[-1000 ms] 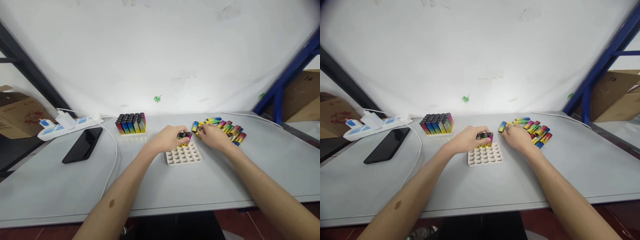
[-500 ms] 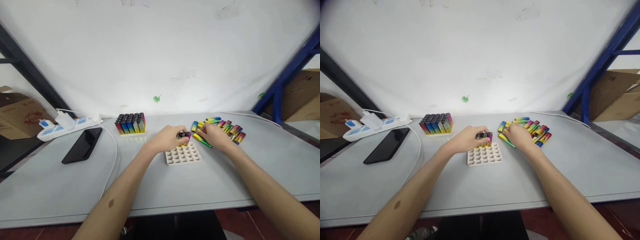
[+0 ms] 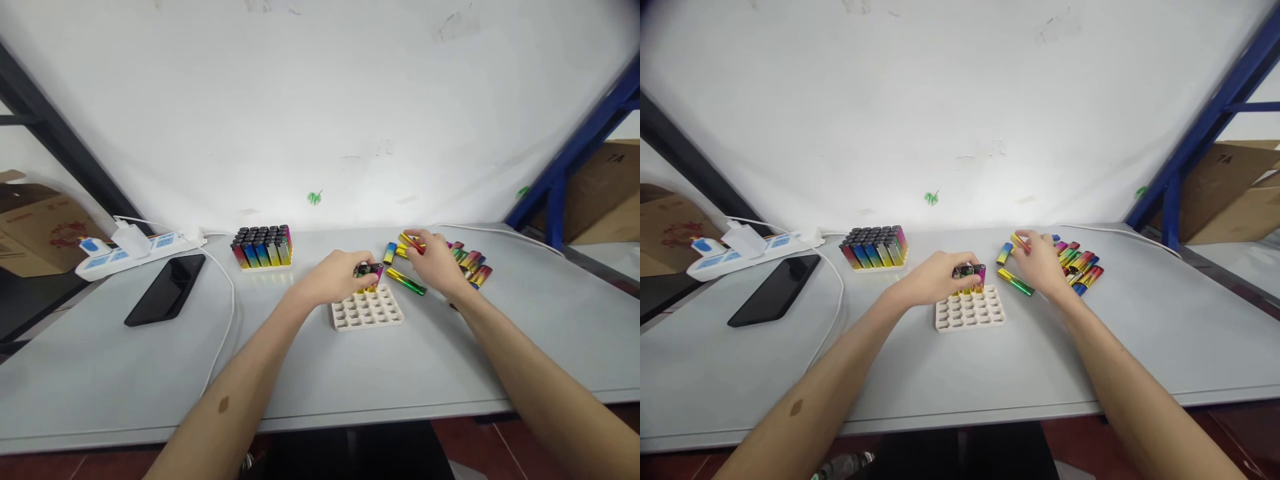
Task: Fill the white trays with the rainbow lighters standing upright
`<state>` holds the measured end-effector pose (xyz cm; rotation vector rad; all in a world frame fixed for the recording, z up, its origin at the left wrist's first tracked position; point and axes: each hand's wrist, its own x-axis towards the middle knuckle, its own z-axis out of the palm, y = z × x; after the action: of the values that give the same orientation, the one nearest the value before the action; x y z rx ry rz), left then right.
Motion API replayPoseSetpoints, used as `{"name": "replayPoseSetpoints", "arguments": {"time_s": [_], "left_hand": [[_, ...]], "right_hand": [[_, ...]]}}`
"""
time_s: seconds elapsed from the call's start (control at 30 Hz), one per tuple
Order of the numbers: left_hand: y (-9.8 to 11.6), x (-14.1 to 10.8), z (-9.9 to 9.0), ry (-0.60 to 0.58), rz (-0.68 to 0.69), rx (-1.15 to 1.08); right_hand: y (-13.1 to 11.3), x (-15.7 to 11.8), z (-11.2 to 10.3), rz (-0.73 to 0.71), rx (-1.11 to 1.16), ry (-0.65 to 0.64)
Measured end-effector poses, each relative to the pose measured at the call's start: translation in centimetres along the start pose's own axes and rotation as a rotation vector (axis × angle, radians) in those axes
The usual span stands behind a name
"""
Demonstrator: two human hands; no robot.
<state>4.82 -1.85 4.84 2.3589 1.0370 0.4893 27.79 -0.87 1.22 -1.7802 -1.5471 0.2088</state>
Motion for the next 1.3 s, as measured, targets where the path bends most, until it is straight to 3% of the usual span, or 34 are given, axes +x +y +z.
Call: {"name": "replayPoseSetpoints", "arguments": {"time_s": [0.23, 0.43, 0.67, 0.8, 0.97, 1.17, 1.3], "left_hand": [[0.1, -0.1, -0.1, 0.002, 0.012, -0.007], [0.0, -0.1, -0.5, -0.009, 0.026, -0.006], [-0.6, -0.2, -1.2, -0.023, 0.020, 0.018], [-0.8, -0.2, -1.3, -0.015, 0.005, 0.018], [-0.8, -0.2, -1.3, -0.023, -0.004, 0.019], [-0.6, -0.3, -1.2, -0.031, -0.002, 0.021], [-0.6, -0.2, -1.2, -0.020, 0.012, 0.031]], "right_hand": [[-0.3, 0.1, 0.0, 0.146, 0.864, -0.095], [-0.4, 0.1, -0.2, 0.256, 1.182, -0.270], [-1.4, -0.6, 0.0, 0.348, 1.265, -0.349], [-1.7, -1.0, 0.1, 0.304, 1.233, -0.413], [-1.9, -1.1, 0.6, 0.365, 1.077, -0.366], [-1.9, -1.3, 0.8, 0.169, 0.966, -0.325], [-2.1, -1.5, 0.8, 0.220, 1.028, -0.378]]}}
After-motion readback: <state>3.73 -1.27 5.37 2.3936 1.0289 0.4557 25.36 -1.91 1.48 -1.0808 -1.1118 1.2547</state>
